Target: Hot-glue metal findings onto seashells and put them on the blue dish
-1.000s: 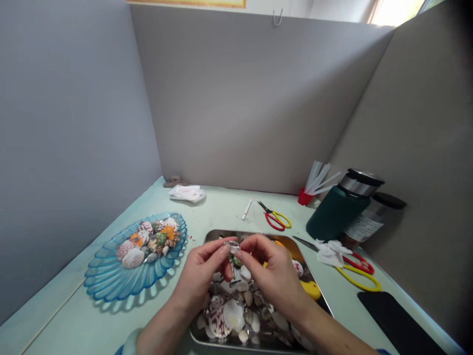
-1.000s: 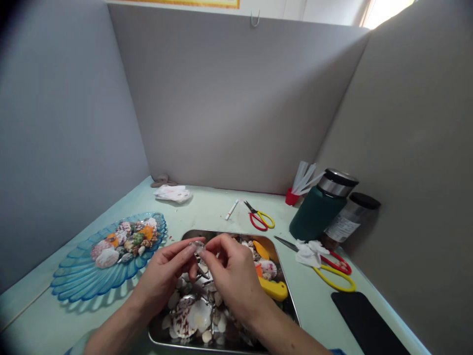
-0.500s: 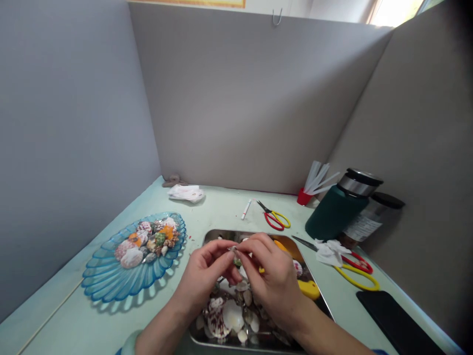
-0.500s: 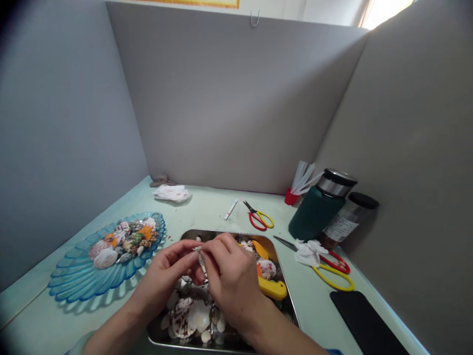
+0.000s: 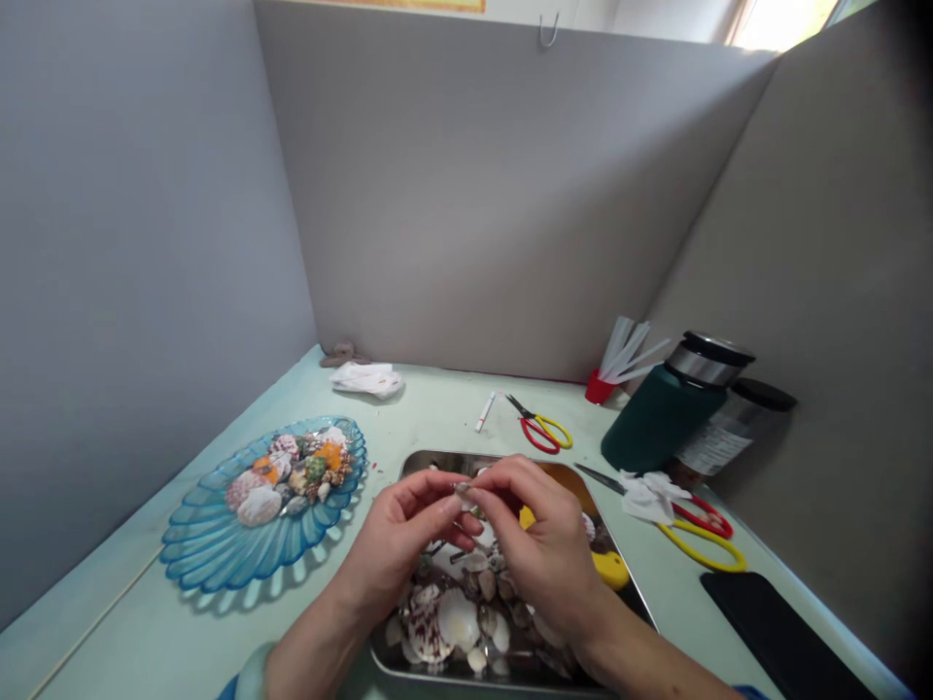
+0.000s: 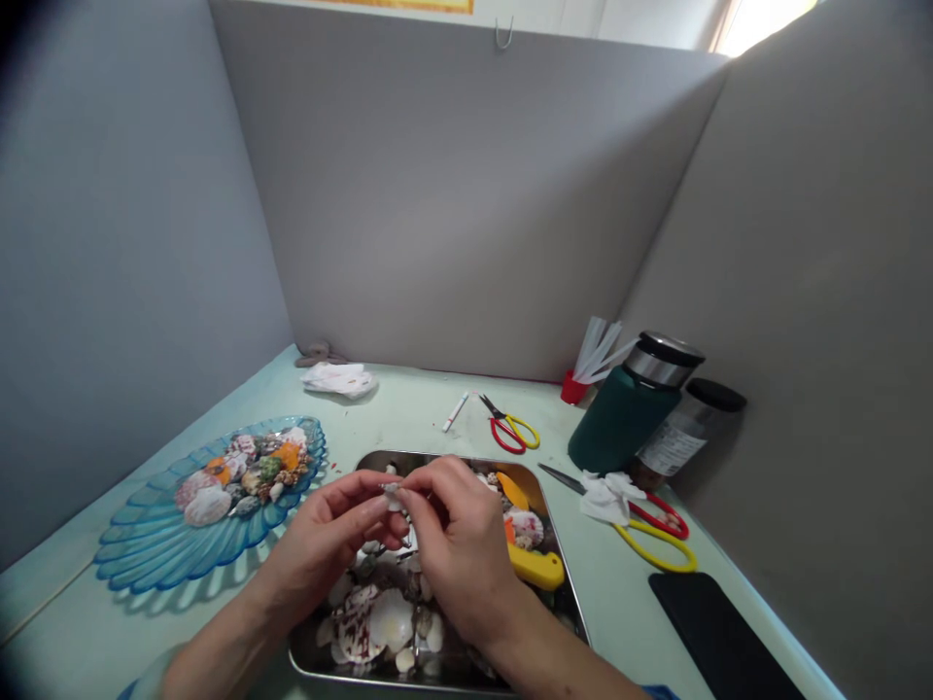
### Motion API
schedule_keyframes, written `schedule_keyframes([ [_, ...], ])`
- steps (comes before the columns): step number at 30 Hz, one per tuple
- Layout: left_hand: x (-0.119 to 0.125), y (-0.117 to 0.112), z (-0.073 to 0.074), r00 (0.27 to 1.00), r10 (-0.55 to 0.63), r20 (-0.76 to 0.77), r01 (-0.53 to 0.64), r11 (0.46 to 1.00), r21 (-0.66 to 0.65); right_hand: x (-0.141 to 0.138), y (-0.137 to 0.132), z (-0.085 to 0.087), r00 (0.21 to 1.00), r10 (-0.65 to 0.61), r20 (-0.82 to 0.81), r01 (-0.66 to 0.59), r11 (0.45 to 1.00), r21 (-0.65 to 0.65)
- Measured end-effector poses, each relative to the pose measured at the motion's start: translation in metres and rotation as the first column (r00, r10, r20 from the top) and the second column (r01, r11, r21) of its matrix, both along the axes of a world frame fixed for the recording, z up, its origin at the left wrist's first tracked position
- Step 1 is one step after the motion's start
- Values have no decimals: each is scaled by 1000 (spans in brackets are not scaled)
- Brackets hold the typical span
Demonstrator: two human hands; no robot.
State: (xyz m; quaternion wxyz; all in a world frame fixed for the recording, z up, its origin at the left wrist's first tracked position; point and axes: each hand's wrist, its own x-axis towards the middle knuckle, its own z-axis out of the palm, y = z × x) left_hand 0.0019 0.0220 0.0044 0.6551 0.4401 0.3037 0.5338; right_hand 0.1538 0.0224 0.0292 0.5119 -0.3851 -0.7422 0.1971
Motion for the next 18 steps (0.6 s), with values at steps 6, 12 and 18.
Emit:
schedule_keyframes([
  [6,1,1,2,1000,30,-7,-30,999,-22,0,1,0,1000,1,-20,-2,997,-77],
  [12,1,0,0,999,48,7,-48,999,-12,-1,-1,-2,999,-28,44,25,997,73],
  [18,1,0,0,998,59,5,-59,998,-3,0,0,-4,996,-32,79,21,991,129],
])
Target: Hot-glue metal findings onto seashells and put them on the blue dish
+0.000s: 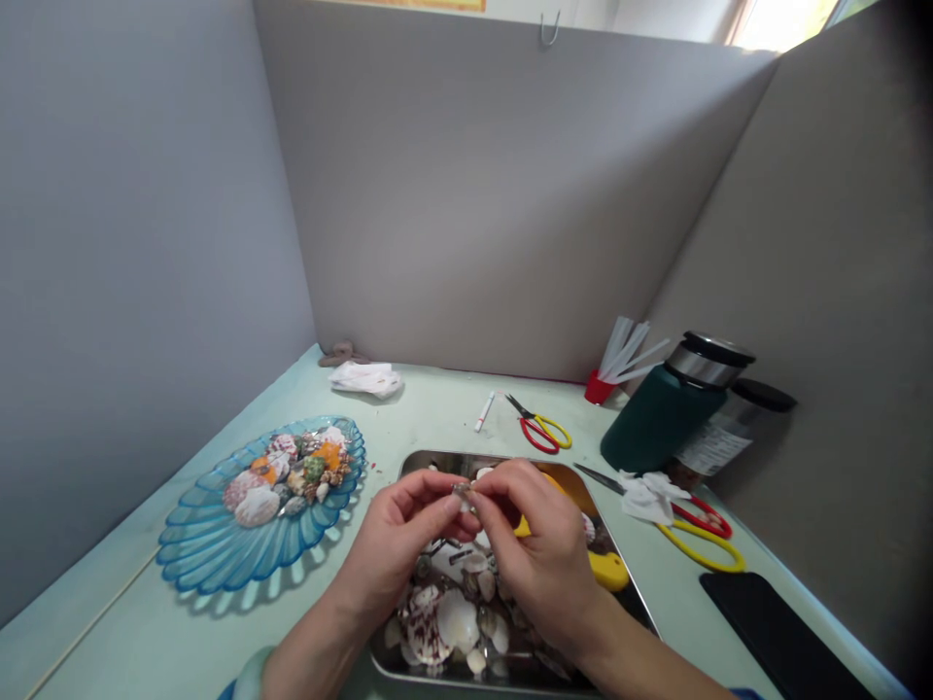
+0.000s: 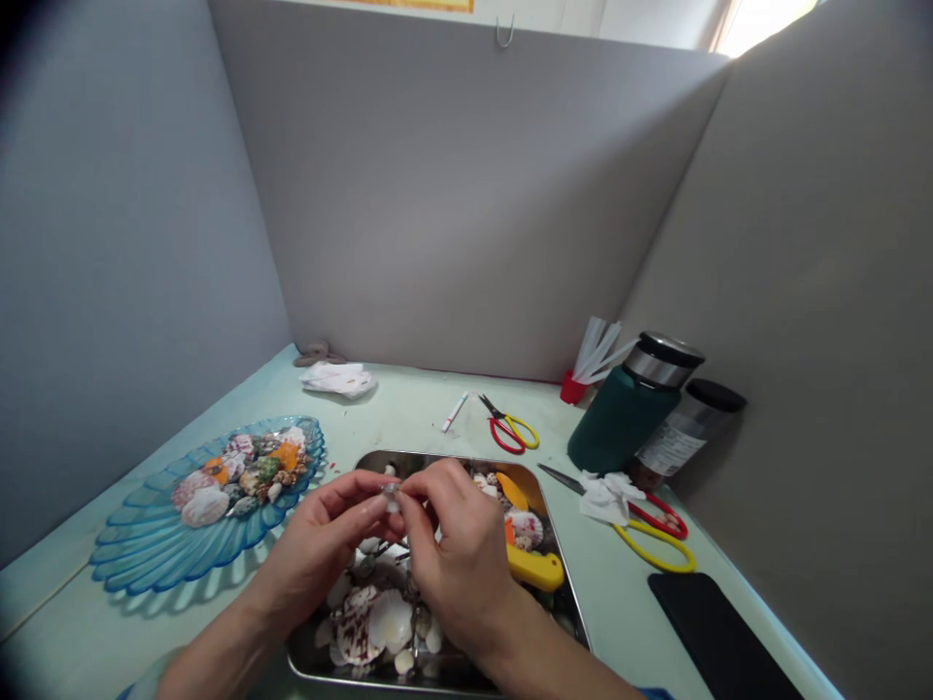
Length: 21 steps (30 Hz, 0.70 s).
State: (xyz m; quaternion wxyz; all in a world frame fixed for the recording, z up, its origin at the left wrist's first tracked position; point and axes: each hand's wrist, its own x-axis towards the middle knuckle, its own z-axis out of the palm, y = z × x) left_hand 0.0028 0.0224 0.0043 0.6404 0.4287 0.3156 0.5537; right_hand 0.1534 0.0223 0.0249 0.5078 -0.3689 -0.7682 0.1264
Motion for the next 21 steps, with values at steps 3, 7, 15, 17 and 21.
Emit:
schedule_keyframes([
  [3,-1,0,-1,1000,0,-2,0,1000,6,0,1,-1,1000,-8,11,8,1000,13],
  [7,-1,0,-3,1000,-6,-10,6,1000,15,0,1,-2,1000,-9,16,9,999,39],
  [15,-1,1,-3,1000,14,-17,-13,1000,27,0,0,-3,1000,-21,13,20,998,64],
  [17,-1,1,-3,1000,16,-19,-15,1000,25,-1,1,-3,1000,-26,15,25,998,63],
  [21,-2,0,-3,1000,17,-26,-16,1000,17,-1,1,-4,999,-47,14,46,997,64],
])
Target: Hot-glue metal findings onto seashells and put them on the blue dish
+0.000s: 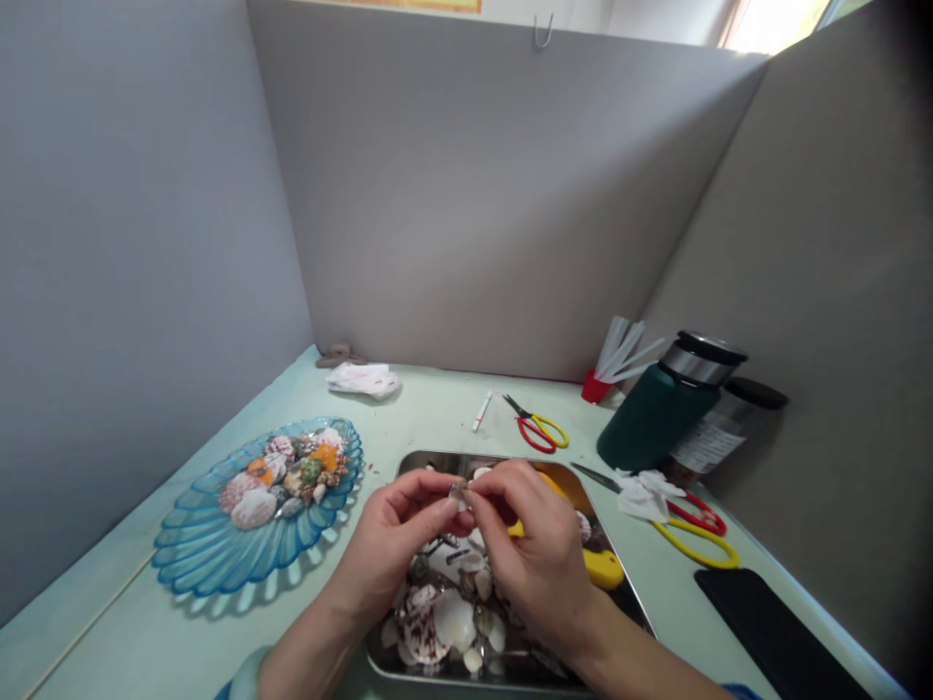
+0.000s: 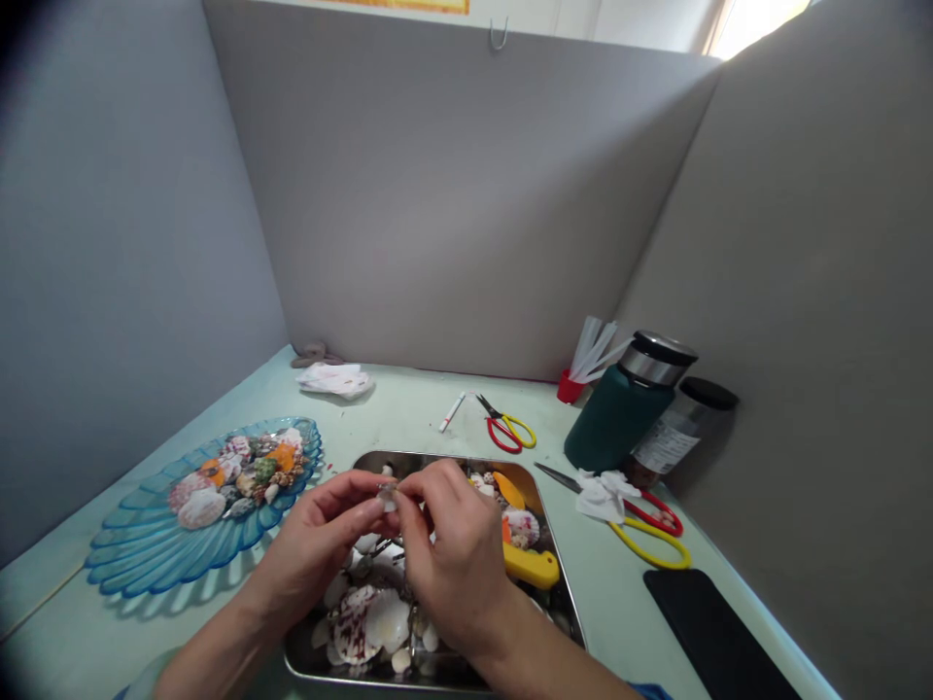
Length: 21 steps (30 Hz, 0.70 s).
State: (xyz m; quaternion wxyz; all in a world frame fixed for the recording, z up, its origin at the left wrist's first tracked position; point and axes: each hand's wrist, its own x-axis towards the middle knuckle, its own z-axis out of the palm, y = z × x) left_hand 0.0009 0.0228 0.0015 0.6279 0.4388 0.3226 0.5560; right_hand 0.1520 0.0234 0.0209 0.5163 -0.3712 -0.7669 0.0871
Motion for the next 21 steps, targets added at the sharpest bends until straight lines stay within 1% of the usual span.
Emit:
schedule_keyframes([
  [7,1,-1,2,1000,14,2,-14,1000,-8,0,-1,1,1000,21,-4,-22,999,-40],
  [12,1,-1,4,997,39,60,-39,999,-10,0,-3,0,997,65,-45,-66,997,-40],
  [15,2,0,5,997,40,73,-38,999,-25,-1,-4,1,997,40,-60,-45,995,-88],
  [18,1,0,6,996,54,71,-52,998,-37,-1,-4,3,999,43,-26,-47,987,-156],
  [21,1,-1,6,996,66,65,-63,997,-37,-2,-3,3,999,42,-1,-41,982,-185],
])
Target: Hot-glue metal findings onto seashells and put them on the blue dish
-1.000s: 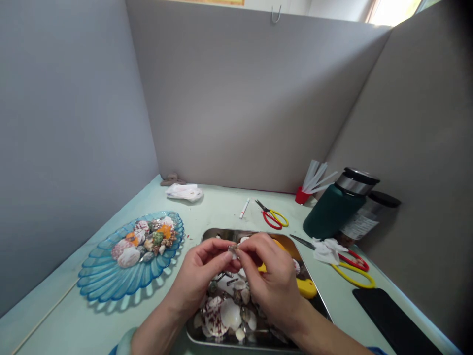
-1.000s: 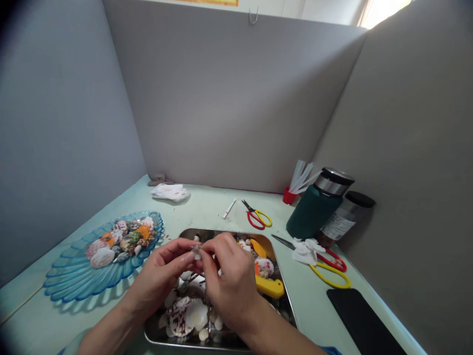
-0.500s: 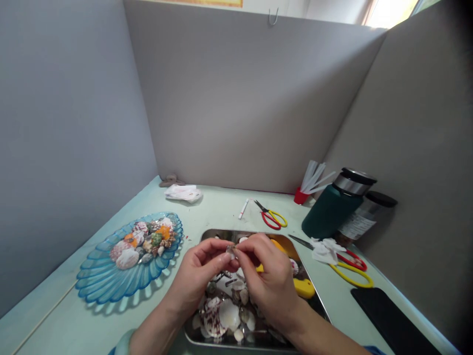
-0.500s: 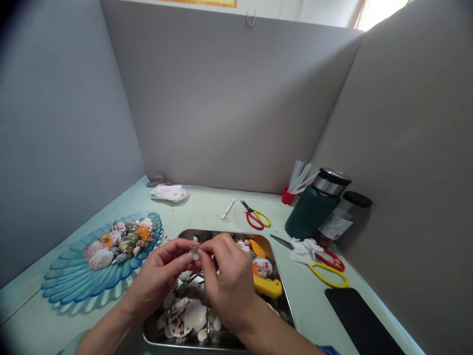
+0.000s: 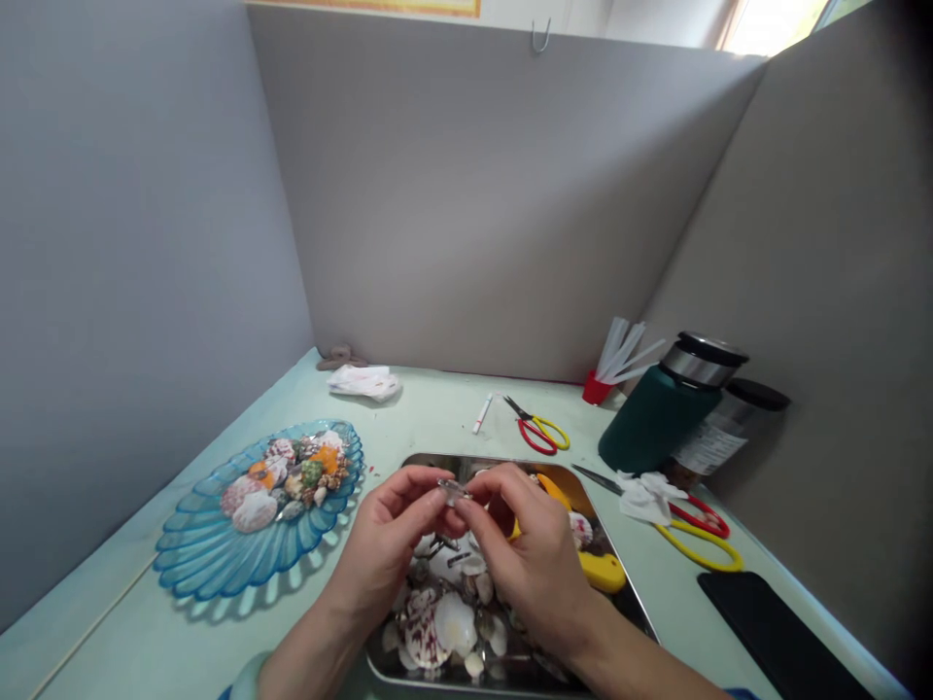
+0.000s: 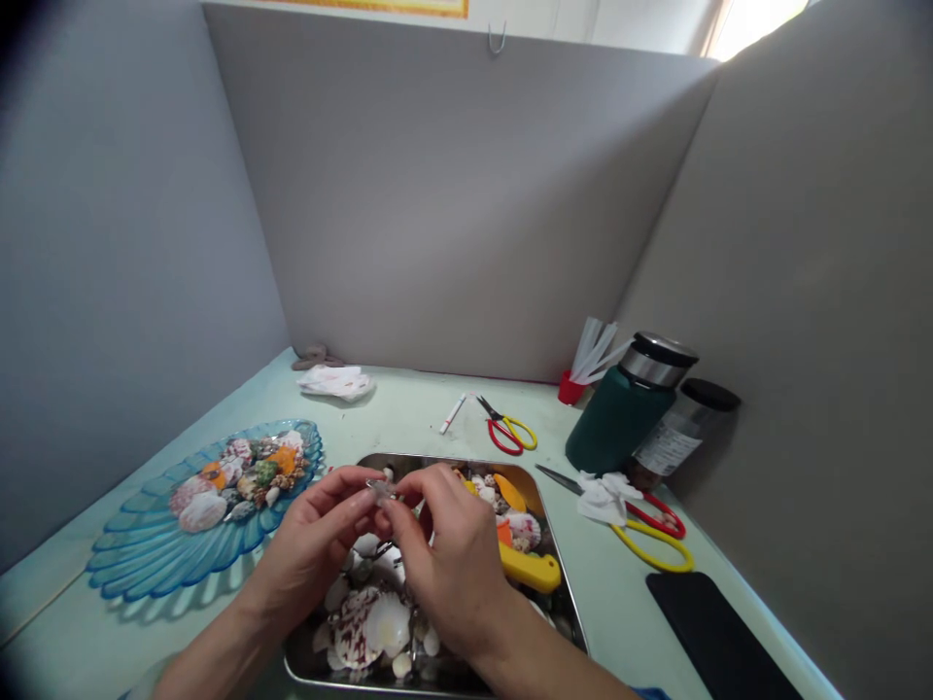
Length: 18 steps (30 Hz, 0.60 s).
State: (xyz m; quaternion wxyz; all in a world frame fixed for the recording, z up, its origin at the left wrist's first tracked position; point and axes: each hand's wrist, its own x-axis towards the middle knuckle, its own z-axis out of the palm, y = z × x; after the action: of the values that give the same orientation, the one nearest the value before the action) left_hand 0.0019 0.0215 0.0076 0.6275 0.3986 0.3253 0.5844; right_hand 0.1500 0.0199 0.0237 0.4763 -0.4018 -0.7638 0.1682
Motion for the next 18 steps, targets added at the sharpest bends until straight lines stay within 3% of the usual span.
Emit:
schedule_keyframes([
  [9,2,-1,-2,993,18,-112,-13,999,49,1,3,-4,998,-57,-1,57,998,31],
  [18,2,0,0,994,77,-76,-75,997,22,1,1,-2,999,-34,42,34,999,-18],
])
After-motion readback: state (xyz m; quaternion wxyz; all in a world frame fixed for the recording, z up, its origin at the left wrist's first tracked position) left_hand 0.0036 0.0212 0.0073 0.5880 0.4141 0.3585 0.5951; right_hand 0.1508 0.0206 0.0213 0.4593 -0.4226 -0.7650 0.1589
